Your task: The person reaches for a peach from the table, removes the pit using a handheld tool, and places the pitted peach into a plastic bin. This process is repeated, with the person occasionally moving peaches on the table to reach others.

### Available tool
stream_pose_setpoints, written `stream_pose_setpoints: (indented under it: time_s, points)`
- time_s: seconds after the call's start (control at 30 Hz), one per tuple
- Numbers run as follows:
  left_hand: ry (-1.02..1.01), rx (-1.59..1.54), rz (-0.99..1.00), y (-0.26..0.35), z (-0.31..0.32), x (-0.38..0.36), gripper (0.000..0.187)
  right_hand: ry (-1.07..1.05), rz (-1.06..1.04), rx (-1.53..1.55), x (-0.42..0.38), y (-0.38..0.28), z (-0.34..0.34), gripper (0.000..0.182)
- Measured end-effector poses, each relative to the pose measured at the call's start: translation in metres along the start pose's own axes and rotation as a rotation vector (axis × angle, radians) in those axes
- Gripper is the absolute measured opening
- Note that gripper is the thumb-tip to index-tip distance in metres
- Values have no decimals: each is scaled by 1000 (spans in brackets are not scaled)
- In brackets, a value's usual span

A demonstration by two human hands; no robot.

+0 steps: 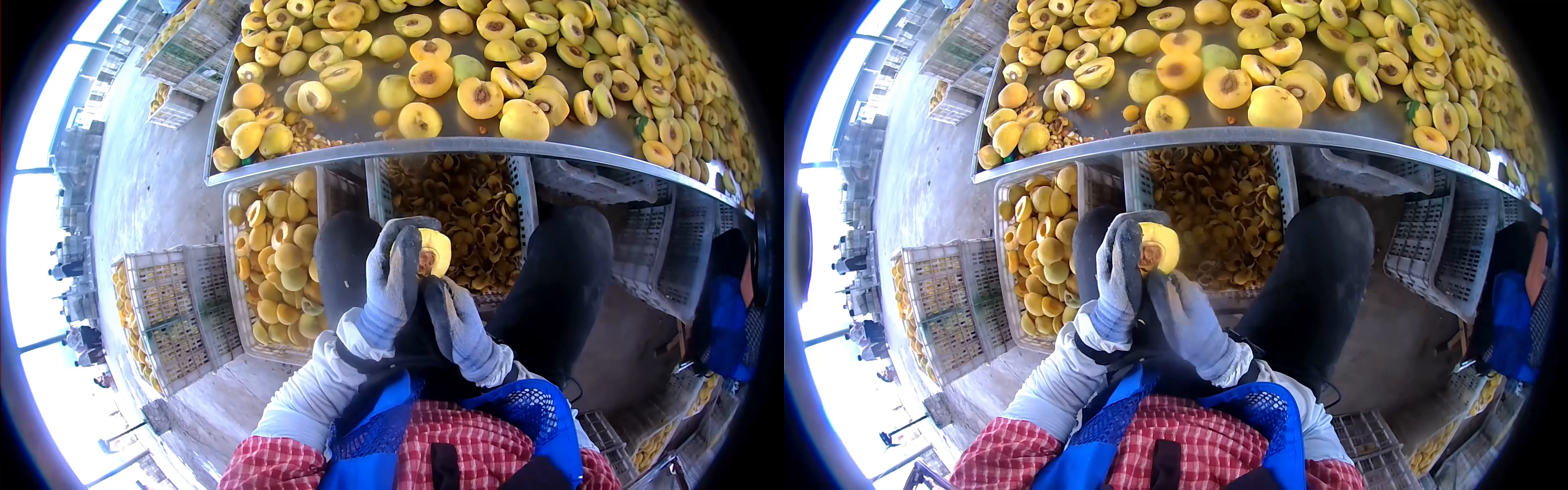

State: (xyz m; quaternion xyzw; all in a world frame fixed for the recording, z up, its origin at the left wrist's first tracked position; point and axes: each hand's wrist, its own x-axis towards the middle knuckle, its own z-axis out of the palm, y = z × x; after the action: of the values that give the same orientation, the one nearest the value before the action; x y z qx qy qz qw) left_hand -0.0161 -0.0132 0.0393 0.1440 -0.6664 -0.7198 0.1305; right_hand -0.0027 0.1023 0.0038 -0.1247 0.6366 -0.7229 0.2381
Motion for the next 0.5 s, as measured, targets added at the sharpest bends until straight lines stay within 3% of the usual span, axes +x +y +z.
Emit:
stream_pose_setpoints:
  time_s: [0.03, 0.1, 0.13, 0.2, 0.27, 0.33, 0.4, 0.5]
  points:
    - [-43, -6, -10, 4, 0, 0, 31, -81, 238, 142, -4, -22, -5, 26]
    - [-182, -31, -20, 3, -5, 3, 36, -345, 550, 888, -5, -37, -15, 41]
    - [-265, -135, -145, -1, -9, 5, 38, -400, 700, 953, -6, -40, -14, 56]
    - [-432, -343, -388, -8, -15, 8, 43, -421, 879, 1493, -11, -33, -8, 55]
    - [-261, -820, -763, -25, -9, -4, 47, -559, 740, 1567, -12, -34, -6, 55]
    - [1, -683, -623, -28, -8, -19, 43, -671, 596, 1646, -9, -26, -6, 56]
    - [165, -130, -203, -14, -24, -28, 41, -592, 609, 1711, -6, -14, -16, 55]
    - [416, 334, 111, -25, -116, -29, 35, -558, 636, 1697, -7, -1, -26, 54]
